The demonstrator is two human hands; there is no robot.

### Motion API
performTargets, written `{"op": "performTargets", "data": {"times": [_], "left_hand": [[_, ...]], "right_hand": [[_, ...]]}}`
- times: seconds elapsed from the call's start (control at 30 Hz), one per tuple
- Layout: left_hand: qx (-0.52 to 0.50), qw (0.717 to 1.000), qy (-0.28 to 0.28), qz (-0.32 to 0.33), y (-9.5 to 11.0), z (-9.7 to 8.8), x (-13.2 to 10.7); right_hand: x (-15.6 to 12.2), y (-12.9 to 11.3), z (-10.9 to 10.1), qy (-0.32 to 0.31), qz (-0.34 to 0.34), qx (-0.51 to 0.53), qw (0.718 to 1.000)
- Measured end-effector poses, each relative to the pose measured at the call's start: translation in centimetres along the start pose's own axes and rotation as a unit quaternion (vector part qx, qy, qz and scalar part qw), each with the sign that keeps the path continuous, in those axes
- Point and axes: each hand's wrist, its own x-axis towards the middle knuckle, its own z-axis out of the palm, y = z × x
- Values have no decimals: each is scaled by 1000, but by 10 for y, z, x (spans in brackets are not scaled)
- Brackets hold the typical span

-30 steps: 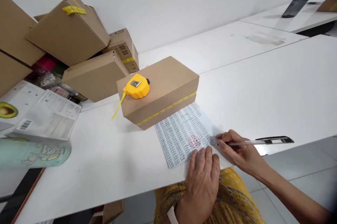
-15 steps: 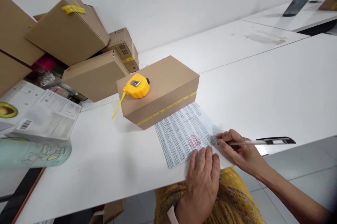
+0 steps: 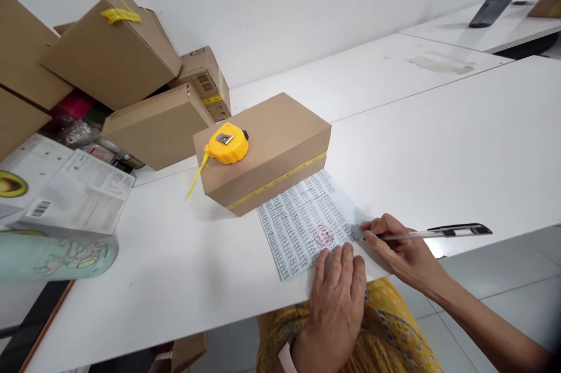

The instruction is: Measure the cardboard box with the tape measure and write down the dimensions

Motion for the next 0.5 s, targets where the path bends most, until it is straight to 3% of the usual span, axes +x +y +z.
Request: {"op": "performTargets", "data": {"times": [0.5], "left_hand": [[-4, 1000, 8, 2, 0, 0, 1]], "right_hand": [[-1, -3, 1, 7, 5, -8, 1000]]}}
